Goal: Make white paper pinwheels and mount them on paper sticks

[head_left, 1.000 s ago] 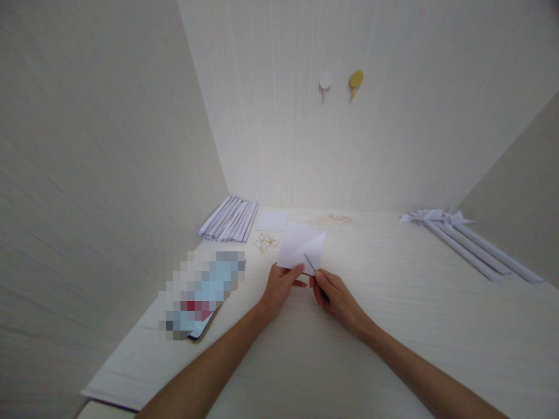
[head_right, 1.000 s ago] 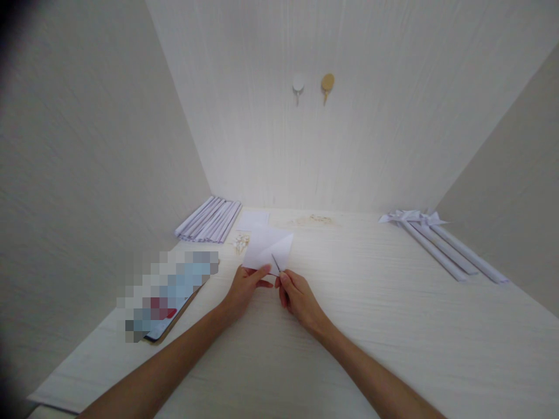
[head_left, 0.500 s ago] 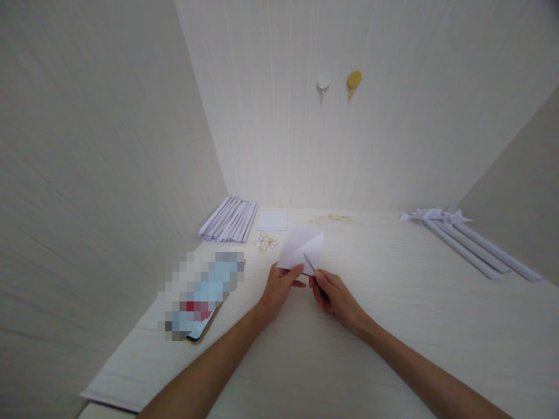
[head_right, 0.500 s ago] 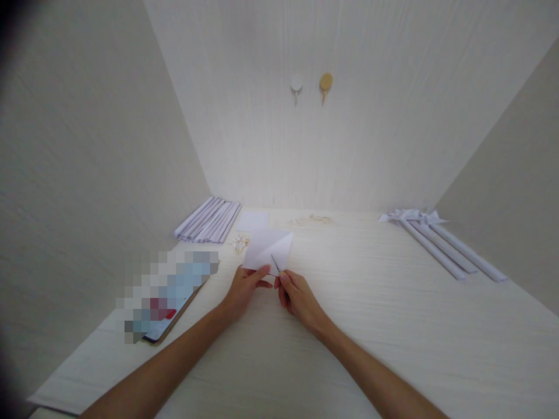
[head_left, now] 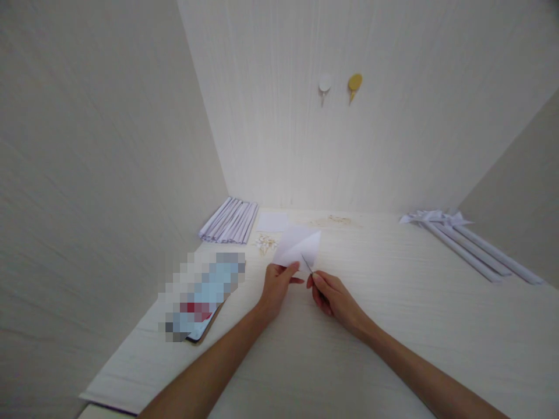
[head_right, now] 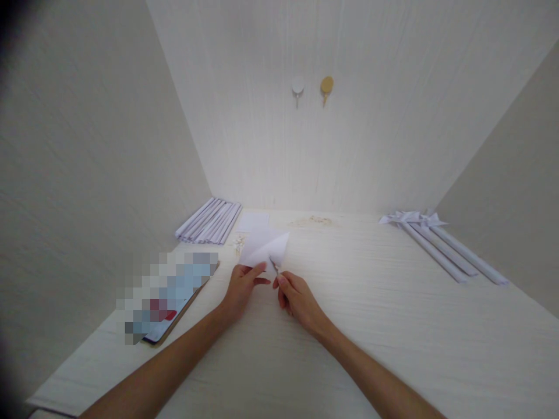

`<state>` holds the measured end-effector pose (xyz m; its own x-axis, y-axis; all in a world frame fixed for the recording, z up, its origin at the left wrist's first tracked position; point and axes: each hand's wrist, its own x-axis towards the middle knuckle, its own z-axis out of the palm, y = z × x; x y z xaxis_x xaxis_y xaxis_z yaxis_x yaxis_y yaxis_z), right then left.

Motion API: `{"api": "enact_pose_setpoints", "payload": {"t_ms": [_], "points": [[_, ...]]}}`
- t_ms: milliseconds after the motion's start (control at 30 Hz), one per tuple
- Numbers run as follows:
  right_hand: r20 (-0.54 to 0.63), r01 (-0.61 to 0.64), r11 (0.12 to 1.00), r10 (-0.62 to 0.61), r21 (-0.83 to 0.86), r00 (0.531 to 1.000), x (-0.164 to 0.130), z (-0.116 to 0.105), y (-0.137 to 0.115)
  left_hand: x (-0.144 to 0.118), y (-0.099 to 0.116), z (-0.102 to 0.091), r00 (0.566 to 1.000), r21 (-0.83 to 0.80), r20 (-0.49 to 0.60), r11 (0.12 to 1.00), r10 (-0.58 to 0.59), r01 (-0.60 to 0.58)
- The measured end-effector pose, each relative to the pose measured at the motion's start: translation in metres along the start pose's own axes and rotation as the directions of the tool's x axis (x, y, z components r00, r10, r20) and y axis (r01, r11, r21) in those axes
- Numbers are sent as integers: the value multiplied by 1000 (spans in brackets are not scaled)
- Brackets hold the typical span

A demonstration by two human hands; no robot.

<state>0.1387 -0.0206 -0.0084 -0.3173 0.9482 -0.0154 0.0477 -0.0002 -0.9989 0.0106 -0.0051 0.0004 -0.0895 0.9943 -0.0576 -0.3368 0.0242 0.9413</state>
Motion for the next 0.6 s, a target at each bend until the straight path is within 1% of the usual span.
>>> {"api": "enact_pose_setpoints", "payload": {"t_ms": [67,133,233,300,367,467,533,600], "points": [[-10,-17,999,17,47,1000,0,1,-1,4,2,-4,998,-27,-44,998,54,-55],[-54,-18,992,25,124,998,0,0,-2,8,4,-8,991,-27,-98,995,91,-94],[-175,5,972,37,235,984,3,-3,-2,13,6,-14,972,35,-209,994,106,-100],[-257,29,956,50,292,965,6,-6,-2,15,6,-16,968,93,-223,991,112,-94],[-307,47,941,61,335,950,8,-9,-2,15,6,-16,980,127,-158,987,118,-99],[-311,37,933,82,359,947,9,-12,-3,12,7,-14,993,150,17,982,115,-116],[-293,3,944,99,329,951,9,-11,-4,9,7,-12,990,174,100,978,96,-112],[-278,-28,963,106,268,955,9,-11,-4,8,7,-11,988,193,135,975,80,-106]]}}
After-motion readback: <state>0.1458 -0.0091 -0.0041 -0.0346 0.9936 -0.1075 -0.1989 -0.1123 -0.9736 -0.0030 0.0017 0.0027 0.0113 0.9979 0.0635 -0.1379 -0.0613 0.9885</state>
